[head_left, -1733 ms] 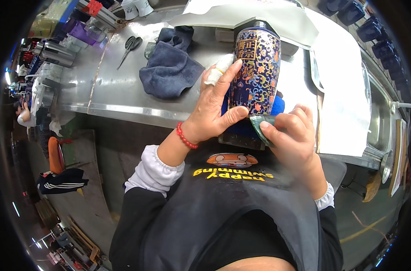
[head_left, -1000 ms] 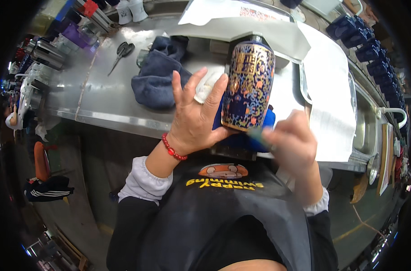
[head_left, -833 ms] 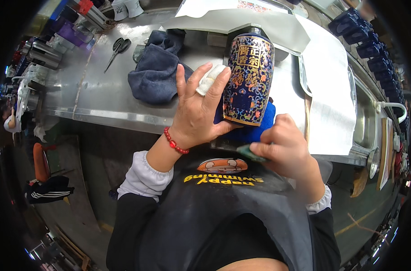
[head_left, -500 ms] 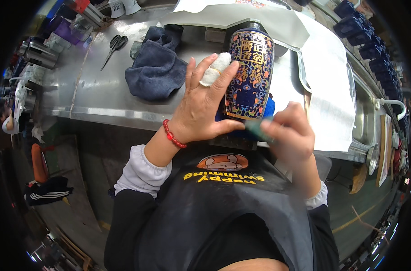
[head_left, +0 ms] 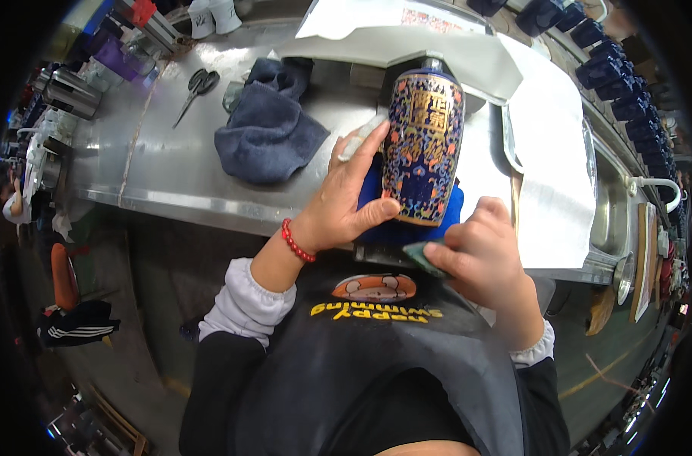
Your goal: The person applies a decorative sticker to a blue bottle, smooths it with a green card, and trims the excess with a small blade. They repeat the process on another bottle, aligning and smoothing the sticker while occasionally rotating the bottle.
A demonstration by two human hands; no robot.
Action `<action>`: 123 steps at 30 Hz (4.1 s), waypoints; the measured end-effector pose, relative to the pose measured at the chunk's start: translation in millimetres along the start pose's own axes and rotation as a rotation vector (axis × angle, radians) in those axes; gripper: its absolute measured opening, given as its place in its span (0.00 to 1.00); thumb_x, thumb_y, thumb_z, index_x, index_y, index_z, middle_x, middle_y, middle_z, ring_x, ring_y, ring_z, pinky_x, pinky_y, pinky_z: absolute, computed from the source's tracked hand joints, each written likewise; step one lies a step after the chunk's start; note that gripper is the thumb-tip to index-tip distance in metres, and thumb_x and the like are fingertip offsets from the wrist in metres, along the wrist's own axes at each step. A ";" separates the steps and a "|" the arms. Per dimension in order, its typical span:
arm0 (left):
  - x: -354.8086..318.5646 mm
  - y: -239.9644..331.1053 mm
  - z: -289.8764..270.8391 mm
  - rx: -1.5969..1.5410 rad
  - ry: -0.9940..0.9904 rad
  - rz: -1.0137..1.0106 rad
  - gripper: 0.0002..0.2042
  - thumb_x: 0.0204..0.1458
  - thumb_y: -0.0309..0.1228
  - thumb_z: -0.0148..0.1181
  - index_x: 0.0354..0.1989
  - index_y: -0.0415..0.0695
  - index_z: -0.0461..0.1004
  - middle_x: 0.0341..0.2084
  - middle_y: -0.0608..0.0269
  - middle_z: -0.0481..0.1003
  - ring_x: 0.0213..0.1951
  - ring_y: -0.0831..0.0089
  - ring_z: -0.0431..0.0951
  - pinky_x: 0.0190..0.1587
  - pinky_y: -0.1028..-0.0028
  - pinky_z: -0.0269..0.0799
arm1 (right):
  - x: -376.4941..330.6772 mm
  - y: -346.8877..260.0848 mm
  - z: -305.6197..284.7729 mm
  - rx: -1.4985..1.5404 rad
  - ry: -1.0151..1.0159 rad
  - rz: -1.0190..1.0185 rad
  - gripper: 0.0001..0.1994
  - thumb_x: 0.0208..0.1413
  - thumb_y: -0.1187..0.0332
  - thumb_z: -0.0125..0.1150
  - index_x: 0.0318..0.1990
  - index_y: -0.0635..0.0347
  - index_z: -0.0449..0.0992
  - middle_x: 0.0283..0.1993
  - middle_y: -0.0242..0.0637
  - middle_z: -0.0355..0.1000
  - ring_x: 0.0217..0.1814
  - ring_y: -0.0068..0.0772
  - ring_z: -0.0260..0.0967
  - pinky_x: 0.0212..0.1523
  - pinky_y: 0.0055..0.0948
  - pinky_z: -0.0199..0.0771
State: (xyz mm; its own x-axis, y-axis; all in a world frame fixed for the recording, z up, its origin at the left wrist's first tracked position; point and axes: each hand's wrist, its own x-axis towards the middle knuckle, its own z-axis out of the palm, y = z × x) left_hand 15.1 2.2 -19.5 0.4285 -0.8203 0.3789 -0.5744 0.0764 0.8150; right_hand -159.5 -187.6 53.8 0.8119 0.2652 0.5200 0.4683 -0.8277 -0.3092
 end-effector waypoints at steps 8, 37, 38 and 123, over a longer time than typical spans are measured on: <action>-3.3 13.8 -8.4 0.499 0.027 0.054 0.57 0.44 0.64 0.68 0.74 0.35 0.51 0.66 0.46 0.64 0.71 0.43 0.54 0.72 0.34 0.32 | 22.5 10.5 -19.2 0.103 -0.061 -0.057 0.14 0.42 0.70 0.74 0.40 0.53 0.82 0.32 0.29 0.71 0.33 0.31 0.69 0.39 0.38 0.63; 15.8 10.8 -3.0 0.068 0.107 0.097 0.55 0.55 0.71 0.52 0.75 0.33 0.49 0.67 0.37 0.61 0.70 0.43 0.56 0.73 0.43 0.39 | 94.0 69.4 -37.7 -0.223 0.142 0.000 0.14 0.44 0.75 0.77 0.39 0.57 0.81 0.33 0.32 0.75 0.35 0.35 0.71 0.39 0.35 0.67; 6.0 12.3 -3.5 0.186 0.057 0.090 0.55 0.53 0.69 0.56 0.75 0.33 0.48 0.67 0.37 0.61 0.70 0.43 0.55 0.73 0.40 0.37 | 77.9 59.3 -31.3 -0.009 0.062 -0.059 0.15 0.40 0.76 0.78 0.38 0.56 0.82 0.33 0.31 0.74 0.36 0.35 0.71 0.39 0.35 0.68; -0.3 6.9 4.9 -0.408 0.037 -0.229 0.52 0.58 0.56 0.64 0.77 0.35 0.41 0.71 0.36 0.57 0.72 0.45 0.56 0.74 0.55 0.46 | -24.1 3.6 23.9 0.541 0.425 0.770 0.09 0.64 0.70 0.66 0.44 0.67 0.77 0.35 0.30 0.71 0.37 0.19 0.66 0.39 0.19 0.66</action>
State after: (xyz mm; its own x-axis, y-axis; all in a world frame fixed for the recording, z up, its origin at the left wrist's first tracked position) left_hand 7.6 0.1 -16.1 0.5410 -0.8219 0.1781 -0.1438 0.1183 0.9825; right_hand -169.1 -185.1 21.1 0.8170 -0.5263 0.2357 0.0534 -0.3380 -0.9396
